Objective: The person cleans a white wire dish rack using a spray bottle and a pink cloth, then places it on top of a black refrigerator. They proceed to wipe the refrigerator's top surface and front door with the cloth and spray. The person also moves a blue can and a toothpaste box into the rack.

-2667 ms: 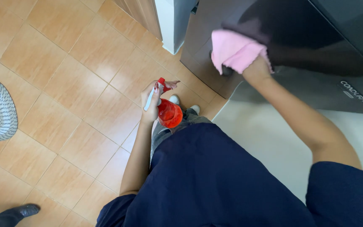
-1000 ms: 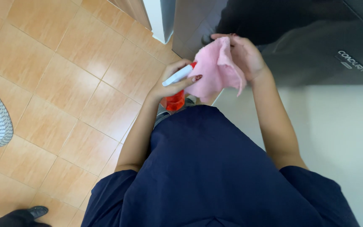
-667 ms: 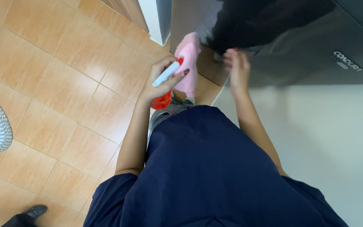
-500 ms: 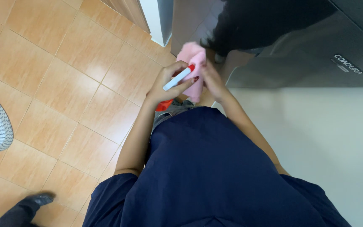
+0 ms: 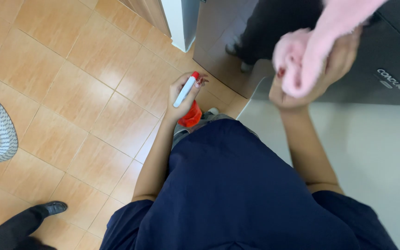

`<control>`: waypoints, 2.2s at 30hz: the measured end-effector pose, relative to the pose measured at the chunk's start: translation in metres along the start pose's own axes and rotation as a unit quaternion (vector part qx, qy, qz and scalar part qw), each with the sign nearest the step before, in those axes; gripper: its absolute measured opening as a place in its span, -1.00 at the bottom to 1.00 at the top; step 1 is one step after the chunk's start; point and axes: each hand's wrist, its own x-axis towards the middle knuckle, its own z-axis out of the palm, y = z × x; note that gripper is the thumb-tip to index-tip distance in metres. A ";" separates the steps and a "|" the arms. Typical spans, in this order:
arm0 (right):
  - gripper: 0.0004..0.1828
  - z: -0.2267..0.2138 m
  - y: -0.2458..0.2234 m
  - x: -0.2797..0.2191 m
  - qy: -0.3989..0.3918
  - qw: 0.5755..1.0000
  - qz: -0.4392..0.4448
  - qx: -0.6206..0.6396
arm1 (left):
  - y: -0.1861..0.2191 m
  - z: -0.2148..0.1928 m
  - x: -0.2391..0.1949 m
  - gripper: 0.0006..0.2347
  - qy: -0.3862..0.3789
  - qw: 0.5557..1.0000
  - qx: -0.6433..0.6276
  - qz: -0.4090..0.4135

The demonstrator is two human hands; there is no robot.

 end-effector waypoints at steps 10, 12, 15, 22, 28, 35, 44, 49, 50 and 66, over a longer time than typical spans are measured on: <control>-0.26 0.056 0.089 0.028 -0.405 0.741 -0.268 -0.465 | -0.015 0.004 -0.033 -0.84 0.030 0.999 -0.022 -0.013; -0.27 0.046 0.117 -0.012 -0.353 0.627 -0.427 -0.547 | -0.016 0.008 -0.041 -0.85 0.036 0.999 -0.028 -0.004; -0.15 0.015 0.143 -0.057 -0.553 0.662 -0.247 -0.441 | -0.017 0.009 -0.048 -0.84 0.056 0.998 -0.017 -0.018; -0.16 0.020 0.115 -0.005 -0.517 0.650 -0.293 -0.474 | -0.013 0.009 -0.072 -0.83 0.085 0.996 -0.029 -0.006; -0.18 0.075 0.096 0.049 -0.476 0.671 -0.346 -0.451 | -0.015 0.012 -0.091 -0.83 0.125 0.992 -0.026 -0.005; -0.24 0.129 0.173 -0.010 -0.478 0.615 -0.400 -0.483 | -0.018 0.024 -0.106 -0.83 0.146 0.988 -0.045 -0.010; -0.46 -0.013 0.223 -0.128 -0.590 0.362 -0.511 -0.511 | -0.016 0.017 -0.117 -0.82 0.168 0.985 -0.027 -0.021; -0.55 0.028 0.199 -0.096 -0.630 0.442 -0.432 -0.470 | -0.011 0.014 -0.123 -0.82 0.189 0.982 -0.006 -0.022; -0.42 0.049 0.167 -0.069 -0.569 0.477 -0.477 -0.469 | -0.011 0.013 -0.123 -0.82 0.197 0.980 -0.009 -0.017; -0.46 0.141 0.187 -0.086 -0.592 0.445 -0.464 -0.486 | -0.021 0.013 -0.120 -0.81 0.204 0.977 -0.035 -0.048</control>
